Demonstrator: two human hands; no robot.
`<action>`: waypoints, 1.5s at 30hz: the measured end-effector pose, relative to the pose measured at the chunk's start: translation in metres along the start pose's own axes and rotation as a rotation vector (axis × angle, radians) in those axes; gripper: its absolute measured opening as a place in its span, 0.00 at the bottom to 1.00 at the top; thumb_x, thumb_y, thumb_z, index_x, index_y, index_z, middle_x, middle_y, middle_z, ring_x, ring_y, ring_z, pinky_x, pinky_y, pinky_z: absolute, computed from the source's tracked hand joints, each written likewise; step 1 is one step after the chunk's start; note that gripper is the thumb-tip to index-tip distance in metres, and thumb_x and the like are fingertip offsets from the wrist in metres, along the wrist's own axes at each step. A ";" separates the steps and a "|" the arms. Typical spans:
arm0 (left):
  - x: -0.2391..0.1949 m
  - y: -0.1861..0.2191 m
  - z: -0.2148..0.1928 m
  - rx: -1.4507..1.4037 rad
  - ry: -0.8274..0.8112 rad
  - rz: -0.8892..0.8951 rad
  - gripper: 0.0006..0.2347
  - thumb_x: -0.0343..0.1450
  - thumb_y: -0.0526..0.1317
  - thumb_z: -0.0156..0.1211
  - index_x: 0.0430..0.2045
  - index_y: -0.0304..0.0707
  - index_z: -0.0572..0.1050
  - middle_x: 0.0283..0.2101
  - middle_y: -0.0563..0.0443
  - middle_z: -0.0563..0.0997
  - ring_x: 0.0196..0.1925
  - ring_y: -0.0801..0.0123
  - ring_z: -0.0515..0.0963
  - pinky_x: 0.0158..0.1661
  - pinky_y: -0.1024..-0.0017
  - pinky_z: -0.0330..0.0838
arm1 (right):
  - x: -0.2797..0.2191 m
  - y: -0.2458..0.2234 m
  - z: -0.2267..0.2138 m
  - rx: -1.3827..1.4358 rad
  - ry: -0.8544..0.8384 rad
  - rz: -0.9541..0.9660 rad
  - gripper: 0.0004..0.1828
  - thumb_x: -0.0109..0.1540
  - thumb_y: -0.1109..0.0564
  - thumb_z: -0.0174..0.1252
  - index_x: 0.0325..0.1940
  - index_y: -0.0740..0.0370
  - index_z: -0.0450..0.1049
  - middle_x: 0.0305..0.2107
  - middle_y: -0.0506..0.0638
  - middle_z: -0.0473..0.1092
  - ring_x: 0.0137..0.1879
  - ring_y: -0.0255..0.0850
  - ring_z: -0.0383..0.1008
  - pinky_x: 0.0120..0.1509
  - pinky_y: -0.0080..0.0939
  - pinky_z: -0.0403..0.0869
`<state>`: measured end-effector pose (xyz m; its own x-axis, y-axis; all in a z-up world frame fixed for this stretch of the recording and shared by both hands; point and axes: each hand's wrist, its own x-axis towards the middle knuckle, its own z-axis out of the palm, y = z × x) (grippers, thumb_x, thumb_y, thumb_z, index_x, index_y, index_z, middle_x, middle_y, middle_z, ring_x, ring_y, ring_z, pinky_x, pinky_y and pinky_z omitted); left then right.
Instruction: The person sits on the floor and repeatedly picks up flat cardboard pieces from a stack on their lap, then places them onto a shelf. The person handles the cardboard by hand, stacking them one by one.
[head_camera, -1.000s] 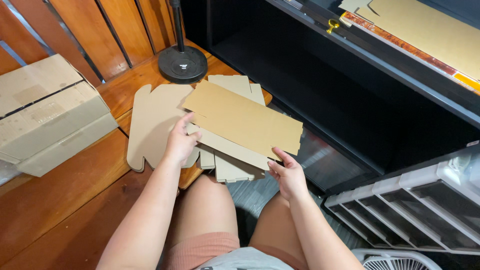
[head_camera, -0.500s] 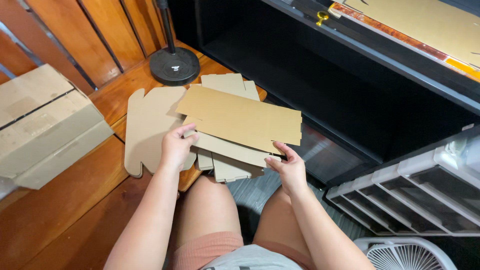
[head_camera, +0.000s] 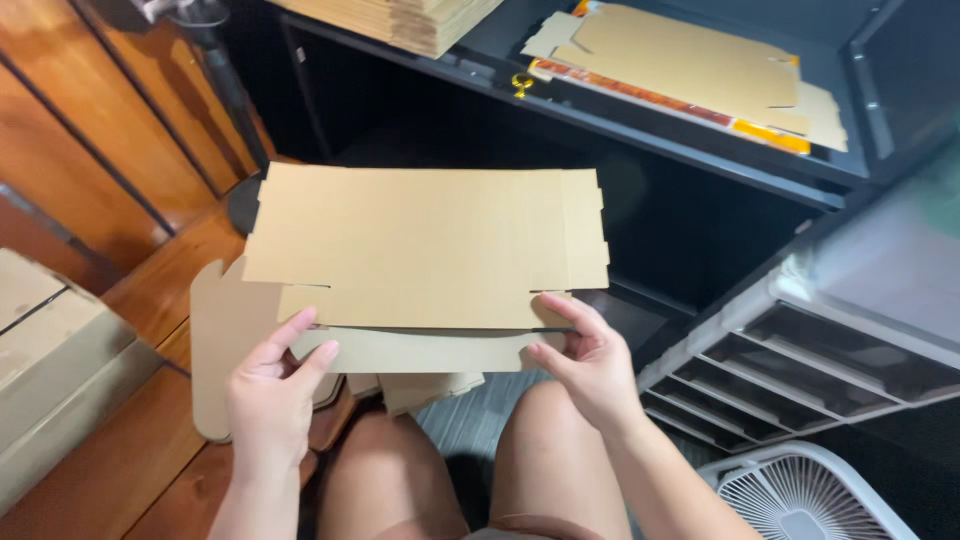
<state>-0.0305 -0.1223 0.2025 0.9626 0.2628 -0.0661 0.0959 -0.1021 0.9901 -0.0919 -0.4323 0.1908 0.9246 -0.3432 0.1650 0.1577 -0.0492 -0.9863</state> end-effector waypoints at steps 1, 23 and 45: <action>-0.006 0.015 0.002 -0.001 -0.017 0.059 0.20 0.66 0.34 0.70 0.55 0.48 0.82 0.23 0.63 0.61 0.25 0.79 0.55 0.31 0.84 0.55 | 0.001 -0.009 -0.009 0.051 -0.001 -0.014 0.32 0.54 0.72 0.67 0.63 0.65 0.74 0.61 0.54 0.71 0.42 0.35 0.78 0.46 0.35 0.82; 0.058 0.239 0.245 -0.184 -0.533 0.236 0.19 0.64 0.34 0.64 0.51 0.48 0.82 0.55 0.54 0.84 0.52 0.77 0.82 0.54 0.82 0.76 | 0.149 -0.187 -0.189 -0.126 0.318 -0.046 0.40 0.49 0.63 0.66 0.67 0.59 0.71 0.51 0.47 0.76 0.39 0.32 0.79 0.43 0.29 0.67; 0.142 0.259 0.374 0.215 -0.511 0.290 0.20 0.64 0.27 0.63 0.50 0.46 0.82 0.53 0.50 0.84 0.54 0.64 0.84 0.55 0.70 0.78 | 0.246 -0.173 -0.224 -0.360 0.445 0.081 0.33 0.52 0.63 0.70 0.62 0.55 0.75 0.32 0.47 0.77 0.38 0.33 0.82 0.50 0.27 0.74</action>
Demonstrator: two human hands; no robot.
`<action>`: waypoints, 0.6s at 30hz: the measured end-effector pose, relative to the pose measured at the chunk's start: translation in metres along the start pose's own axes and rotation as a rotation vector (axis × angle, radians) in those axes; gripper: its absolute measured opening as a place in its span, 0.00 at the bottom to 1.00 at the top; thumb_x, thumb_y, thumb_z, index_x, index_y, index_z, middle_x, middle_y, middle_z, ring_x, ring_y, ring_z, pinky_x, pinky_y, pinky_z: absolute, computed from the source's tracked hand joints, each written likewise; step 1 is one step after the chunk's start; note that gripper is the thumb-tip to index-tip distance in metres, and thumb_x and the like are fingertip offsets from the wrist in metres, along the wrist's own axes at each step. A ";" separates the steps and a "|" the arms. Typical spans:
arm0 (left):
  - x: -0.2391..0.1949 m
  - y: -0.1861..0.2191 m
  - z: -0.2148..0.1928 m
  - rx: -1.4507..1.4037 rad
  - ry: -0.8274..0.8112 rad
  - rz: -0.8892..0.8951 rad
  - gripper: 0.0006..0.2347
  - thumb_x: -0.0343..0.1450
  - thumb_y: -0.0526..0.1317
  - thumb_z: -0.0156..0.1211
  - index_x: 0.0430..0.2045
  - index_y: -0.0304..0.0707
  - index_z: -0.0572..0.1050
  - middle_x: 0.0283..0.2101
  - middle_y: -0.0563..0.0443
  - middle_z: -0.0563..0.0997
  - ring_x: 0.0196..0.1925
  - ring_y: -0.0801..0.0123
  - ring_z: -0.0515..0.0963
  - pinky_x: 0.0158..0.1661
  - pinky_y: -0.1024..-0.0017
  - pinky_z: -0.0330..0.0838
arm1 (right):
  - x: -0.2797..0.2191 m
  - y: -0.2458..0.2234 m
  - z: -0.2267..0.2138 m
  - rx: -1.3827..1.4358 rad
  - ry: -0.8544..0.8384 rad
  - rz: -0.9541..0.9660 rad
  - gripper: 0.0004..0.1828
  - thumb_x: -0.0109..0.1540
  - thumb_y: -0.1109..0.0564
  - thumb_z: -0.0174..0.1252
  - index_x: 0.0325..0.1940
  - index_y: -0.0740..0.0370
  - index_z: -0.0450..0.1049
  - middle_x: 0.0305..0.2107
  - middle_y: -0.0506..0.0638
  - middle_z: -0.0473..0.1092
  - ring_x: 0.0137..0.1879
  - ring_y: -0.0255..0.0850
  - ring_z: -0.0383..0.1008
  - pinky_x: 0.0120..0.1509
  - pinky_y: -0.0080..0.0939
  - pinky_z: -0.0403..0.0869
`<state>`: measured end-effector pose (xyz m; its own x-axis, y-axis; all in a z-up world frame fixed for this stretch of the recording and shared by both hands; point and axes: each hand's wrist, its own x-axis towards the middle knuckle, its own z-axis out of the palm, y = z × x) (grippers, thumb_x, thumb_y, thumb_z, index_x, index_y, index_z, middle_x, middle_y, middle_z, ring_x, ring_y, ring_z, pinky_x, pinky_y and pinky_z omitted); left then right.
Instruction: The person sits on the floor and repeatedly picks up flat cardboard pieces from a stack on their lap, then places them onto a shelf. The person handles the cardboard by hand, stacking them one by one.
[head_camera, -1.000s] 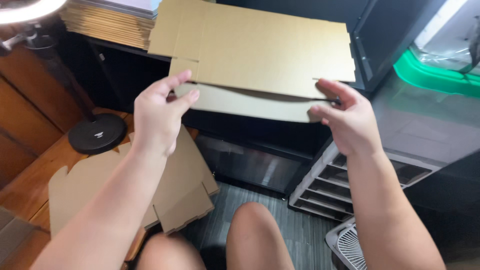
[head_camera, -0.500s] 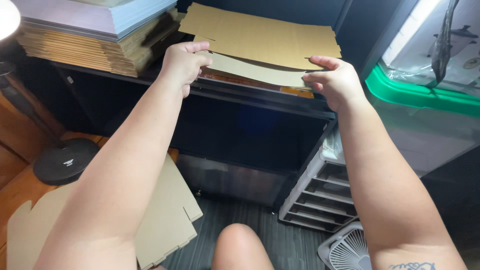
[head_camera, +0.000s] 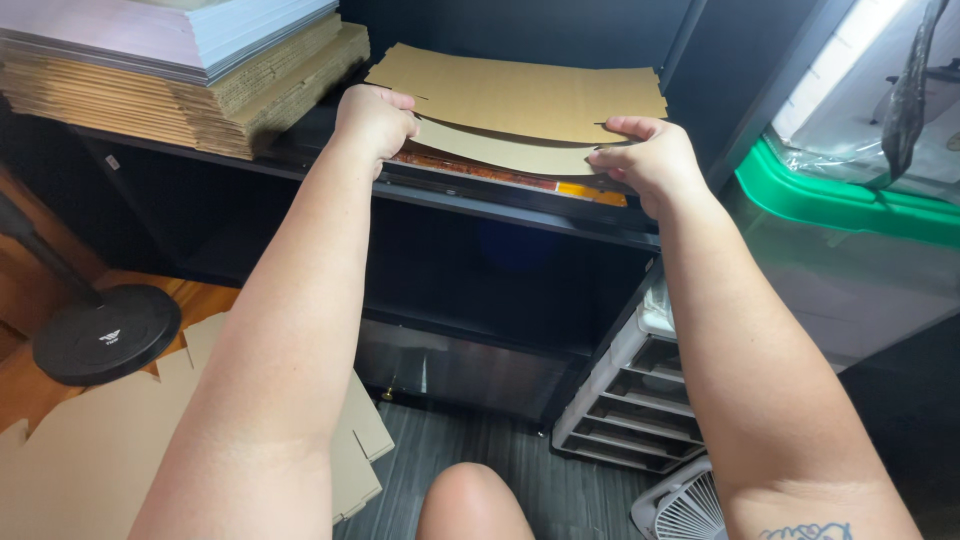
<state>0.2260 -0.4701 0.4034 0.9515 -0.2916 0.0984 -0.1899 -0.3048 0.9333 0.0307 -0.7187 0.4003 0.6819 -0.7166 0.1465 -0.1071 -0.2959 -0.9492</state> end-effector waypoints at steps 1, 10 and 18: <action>0.000 0.000 0.000 0.029 0.002 -0.014 0.20 0.65 0.28 0.63 0.50 0.47 0.82 0.52 0.49 0.84 0.49 0.64 0.85 0.45 0.72 0.77 | 0.000 0.001 0.001 -0.009 -0.002 -0.004 0.33 0.52 0.63 0.70 0.63 0.55 0.75 0.32 0.47 0.78 0.38 0.33 0.82 0.47 0.25 0.75; 0.026 -0.021 0.013 0.166 0.015 0.002 0.17 0.67 0.29 0.65 0.50 0.45 0.82 0.53 0.49 0.83 0.50 0.63 0.85 0.50 0.74 0.81 | 0.007 0.010 0.005 -0.030 -0.012 0.035 0.33 0.54 0.62 0.70 0.64 0.56 0.74 0.38 0.48 0.78 0.42 0.32 0.81 0.51 0.23 0.79; 0.002 -0.015 0.004 0.182 0.011 -0.031 0.24 0.69 0.32 0.66 0.62 0.46 0.73 0.61 0.49 0.77 0.31 0.72 0.81 0.29 0.76 0.75 | 0.006 0.011 0.000 -0.038 -0.027 0.031 0.29 0.56 0.67 0.65 0.63 0.59 0.74 0.40 0.53 0.75 0.40 0.36 0.80 0.50 0.24 0.82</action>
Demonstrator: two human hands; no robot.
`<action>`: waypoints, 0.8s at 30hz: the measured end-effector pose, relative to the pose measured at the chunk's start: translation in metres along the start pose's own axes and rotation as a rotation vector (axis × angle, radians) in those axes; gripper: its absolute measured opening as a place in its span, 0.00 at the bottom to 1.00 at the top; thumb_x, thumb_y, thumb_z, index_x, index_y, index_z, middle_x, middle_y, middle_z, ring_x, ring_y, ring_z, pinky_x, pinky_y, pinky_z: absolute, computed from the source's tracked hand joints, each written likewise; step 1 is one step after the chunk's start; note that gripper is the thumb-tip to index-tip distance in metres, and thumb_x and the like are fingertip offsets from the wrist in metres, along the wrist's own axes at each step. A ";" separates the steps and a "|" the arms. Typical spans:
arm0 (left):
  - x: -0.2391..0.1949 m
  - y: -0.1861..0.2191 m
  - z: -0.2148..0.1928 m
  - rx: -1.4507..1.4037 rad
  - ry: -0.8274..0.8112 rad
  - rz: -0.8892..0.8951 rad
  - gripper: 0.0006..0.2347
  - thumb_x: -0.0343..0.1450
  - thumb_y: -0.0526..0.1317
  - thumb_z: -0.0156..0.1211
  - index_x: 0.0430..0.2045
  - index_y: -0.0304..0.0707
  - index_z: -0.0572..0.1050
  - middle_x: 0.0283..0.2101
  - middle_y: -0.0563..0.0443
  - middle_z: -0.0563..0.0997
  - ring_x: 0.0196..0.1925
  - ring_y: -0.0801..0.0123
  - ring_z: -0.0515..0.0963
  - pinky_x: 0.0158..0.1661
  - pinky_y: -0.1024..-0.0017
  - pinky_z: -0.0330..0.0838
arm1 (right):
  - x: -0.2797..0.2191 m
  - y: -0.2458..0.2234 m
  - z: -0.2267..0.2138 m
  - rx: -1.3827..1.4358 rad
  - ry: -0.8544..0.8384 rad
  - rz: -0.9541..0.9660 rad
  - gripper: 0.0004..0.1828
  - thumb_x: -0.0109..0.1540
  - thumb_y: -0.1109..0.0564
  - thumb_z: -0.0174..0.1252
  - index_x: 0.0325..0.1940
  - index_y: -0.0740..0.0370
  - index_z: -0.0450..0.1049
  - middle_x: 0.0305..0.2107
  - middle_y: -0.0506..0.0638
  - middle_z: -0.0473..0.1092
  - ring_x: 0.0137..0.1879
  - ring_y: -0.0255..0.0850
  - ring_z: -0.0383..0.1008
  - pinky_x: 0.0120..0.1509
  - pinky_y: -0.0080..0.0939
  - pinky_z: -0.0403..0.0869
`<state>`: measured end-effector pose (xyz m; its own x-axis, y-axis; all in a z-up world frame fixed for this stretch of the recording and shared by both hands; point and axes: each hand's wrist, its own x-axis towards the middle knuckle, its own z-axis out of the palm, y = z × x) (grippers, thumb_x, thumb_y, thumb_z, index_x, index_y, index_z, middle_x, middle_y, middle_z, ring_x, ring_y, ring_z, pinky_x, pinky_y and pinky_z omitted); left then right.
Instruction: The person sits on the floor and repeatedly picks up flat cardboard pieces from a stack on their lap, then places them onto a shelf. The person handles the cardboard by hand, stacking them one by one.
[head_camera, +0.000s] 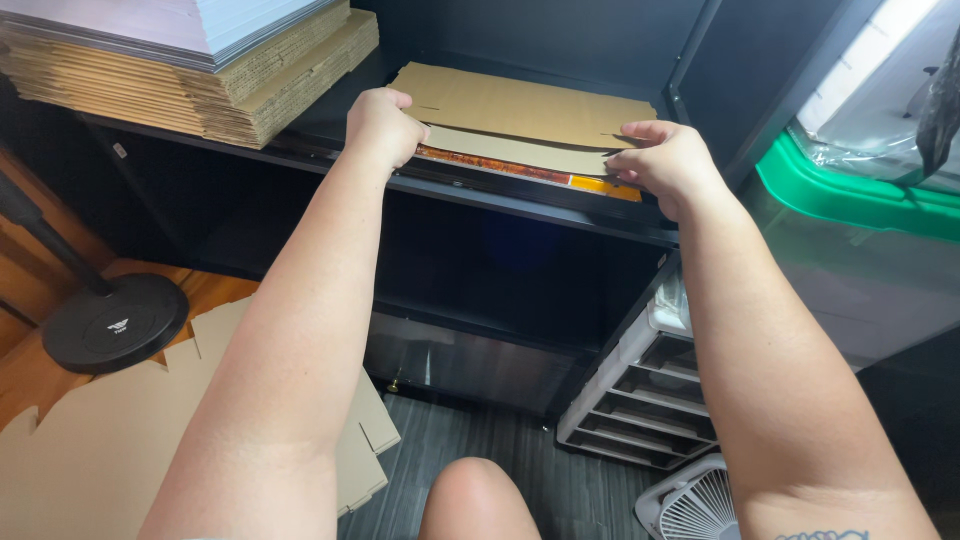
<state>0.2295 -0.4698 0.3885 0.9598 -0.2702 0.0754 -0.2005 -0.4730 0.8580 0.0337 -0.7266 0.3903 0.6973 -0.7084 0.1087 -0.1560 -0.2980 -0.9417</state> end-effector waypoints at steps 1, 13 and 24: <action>0.004 -0.004 0.001 0.001 0.010 0.019 0.25 0.68 0.34 0.68 0.63 0.46 0.72 0.64 0.48 0.75 0.42 0.66 0.81 0.35 0.73 0.78 | -0.001 -0.001 0.000 -0.036 0.008 -0.006 0.31 0.54 0.65 0.67 0.63 0.58 0.74 0.45 0.51 0.74 0.41 0.37 0.80 0.51 0.25 0.81; 0.002 -0.003 0.002 0.009 0.060 -0.010 0.20 0.71 0.33 0.66 0.59 0.47 0.76 0.63 0.49 0.76 0.58 0.58 0.80 0.54 0.67 0.78 | 0.001 0.006 -0.001 -0.101 0.054 -0.017 0.34 0.50 0.62 0.73 0.61 0.55 0.75 0.41 0.47 0.71 0.35 0.34 0.78 0.46 0.26 0.79; 0.006 -0.006 0.007 -0.003 0.080 -0.005 0.18 0.69 0.34 0.68 0.55 0.45 0.78 0.62 0.49 0.77 0.54 0.61 0.83 0.51 0.68 0.80 | 0.001 0.006 0.000 -0.097 0.093 0.013 0.31 0.51 0.61 0.74 0.58 0.53 0.75 0.40 0.46 0.71 0.35 0.33 0.79 0.45 0.26 0.80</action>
